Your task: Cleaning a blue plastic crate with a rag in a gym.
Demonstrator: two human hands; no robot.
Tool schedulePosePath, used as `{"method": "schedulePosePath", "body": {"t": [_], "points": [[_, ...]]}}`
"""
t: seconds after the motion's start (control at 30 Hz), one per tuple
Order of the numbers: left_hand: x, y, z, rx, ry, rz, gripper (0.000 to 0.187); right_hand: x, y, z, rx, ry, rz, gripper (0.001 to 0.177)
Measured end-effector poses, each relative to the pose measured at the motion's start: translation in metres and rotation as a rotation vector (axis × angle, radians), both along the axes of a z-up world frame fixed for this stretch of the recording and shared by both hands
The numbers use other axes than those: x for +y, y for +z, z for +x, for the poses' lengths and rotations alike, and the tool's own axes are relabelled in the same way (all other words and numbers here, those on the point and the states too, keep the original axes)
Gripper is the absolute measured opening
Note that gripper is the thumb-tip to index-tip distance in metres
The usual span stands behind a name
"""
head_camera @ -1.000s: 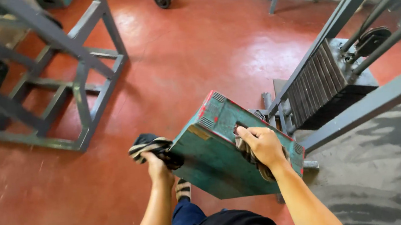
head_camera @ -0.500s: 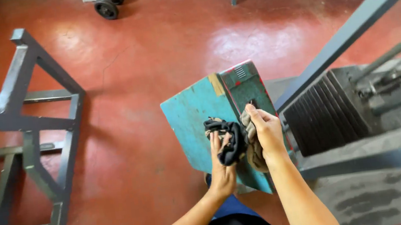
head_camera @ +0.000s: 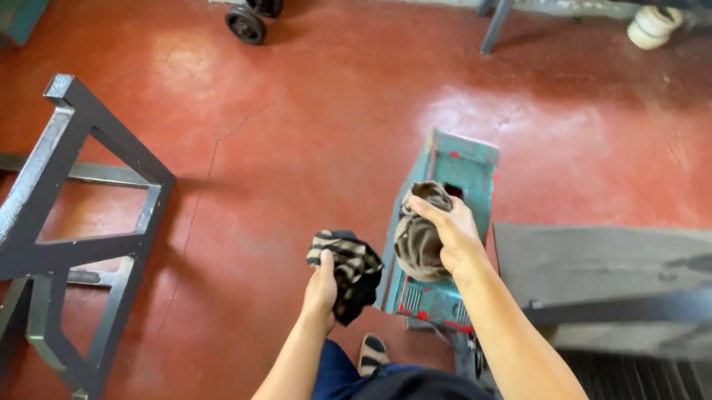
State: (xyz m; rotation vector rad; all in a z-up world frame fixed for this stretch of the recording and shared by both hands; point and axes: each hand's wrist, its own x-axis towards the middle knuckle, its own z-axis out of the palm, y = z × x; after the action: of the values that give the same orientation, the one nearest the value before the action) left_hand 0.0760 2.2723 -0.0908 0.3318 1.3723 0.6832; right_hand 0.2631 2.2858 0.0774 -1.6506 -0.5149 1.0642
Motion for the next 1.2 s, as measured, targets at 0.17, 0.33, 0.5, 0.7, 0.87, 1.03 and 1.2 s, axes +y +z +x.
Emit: {"method": "schedulePosePath", "body": {"t": [0.17, 0.33, 0.5, 0.7, 0.87, 1.03, 1.2], "points": [[0.126, -0.088, 0.007, -0.011, -0.005, -0.051, 0.069, 0.12, -0.056, 0.077, -0.085, -0.086, -0.111, 0.067], [0.27, -0.093, 0.023, 0.023, -0.01, 0.024, 0.048, 0.228, -0.06, 0.096, -0.089, -0.162, -0.139, 0.069], [0.436, 0.03, 0.032, 0.238, -0.354, 0.109, 0.086, 0.369, -0.053, 0.106, 0.124, -0.37, -0.029, 0.065], [0.589, -0.02, 0.07, 0.45, -0.731, 0.223, 0.088, 0.505, -0.099, 0.177, 0.098, -0.489, 0.041, 0.068], [0.665, 0.007, 0.096, 0.418, -1.083, 0.12, 0.103, 0.64, -0.145, 0.211, 0.216, -0.613, 0.056, 0.061], [0.765, 0.012, 0.156, 0.439, -1.122, 0.069, 0.11, 0.766, -0.147, 0.234, 0.27, -0.473, 0.012, 0.065], [0.881, 0.029, 0.206, 0.455, -1.072, -0.001, 0.112, 0.915, -0.156, 0.277, 0.289, -0.405, -0.032, 0.06]]}}
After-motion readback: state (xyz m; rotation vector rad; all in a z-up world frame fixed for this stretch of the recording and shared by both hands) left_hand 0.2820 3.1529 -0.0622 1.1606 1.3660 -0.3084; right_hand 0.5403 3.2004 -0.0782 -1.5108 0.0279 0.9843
